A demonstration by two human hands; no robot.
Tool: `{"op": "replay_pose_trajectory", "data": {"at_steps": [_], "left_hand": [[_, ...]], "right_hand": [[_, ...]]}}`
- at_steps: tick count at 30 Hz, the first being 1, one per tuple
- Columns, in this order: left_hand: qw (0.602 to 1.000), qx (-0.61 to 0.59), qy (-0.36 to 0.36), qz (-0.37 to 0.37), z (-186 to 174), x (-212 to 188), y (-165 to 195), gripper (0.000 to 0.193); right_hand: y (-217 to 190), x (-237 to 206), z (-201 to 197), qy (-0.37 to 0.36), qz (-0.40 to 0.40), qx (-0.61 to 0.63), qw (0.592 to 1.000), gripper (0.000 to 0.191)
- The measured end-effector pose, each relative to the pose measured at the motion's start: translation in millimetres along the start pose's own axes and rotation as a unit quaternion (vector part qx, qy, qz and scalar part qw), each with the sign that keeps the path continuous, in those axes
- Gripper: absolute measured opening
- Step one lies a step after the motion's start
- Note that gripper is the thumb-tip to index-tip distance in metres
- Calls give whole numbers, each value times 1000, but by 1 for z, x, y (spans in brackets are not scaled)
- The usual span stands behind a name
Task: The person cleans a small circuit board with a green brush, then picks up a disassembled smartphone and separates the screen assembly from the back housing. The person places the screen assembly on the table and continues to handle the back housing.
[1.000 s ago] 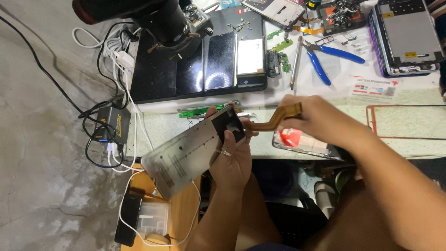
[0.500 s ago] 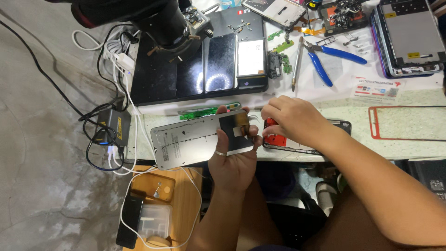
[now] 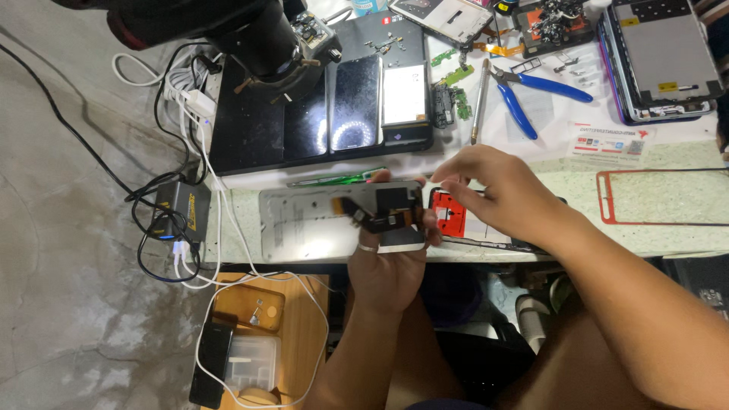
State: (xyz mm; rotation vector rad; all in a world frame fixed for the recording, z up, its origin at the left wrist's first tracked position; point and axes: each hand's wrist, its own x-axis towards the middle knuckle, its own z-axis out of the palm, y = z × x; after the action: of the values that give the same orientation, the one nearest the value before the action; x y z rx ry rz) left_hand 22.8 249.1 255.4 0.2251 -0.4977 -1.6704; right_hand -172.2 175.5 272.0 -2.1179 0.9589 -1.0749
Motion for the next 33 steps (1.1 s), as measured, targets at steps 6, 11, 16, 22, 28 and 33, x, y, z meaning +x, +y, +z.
{"op": "replay_pose_trajectory", "data": {"at_steps": [6, 11, 16, 22, 28, 33], "left_hand": [[995, 14, -16, -93, 0, 0, -9, 73], [993, 74, 22, -88, -1, 5, -15, 73], [985, 103, -10, -139, -13, 22, -10, 74], [960, 214, 25, -177, -32, 37, 4, 94], [947, 255, -46, -190, -59, 41, 12, 92], [926, 306, -41, -217, -75, 41, 8, 92]], "right_hand": [[-14, -11, -11, -17, 85, 119, 989, 26], [-10, -14, -17, -26, 109, 139, 984, 24], [-3, -18, -22, -61, -3, 184, 981, 28], [2, -17, -18, -91, 78, 206, 971, 24], [6, -10, 2, -34, 209, 242, 947, 27], [7, -3, 11, -59, 248, 191, 948, 19]]}}
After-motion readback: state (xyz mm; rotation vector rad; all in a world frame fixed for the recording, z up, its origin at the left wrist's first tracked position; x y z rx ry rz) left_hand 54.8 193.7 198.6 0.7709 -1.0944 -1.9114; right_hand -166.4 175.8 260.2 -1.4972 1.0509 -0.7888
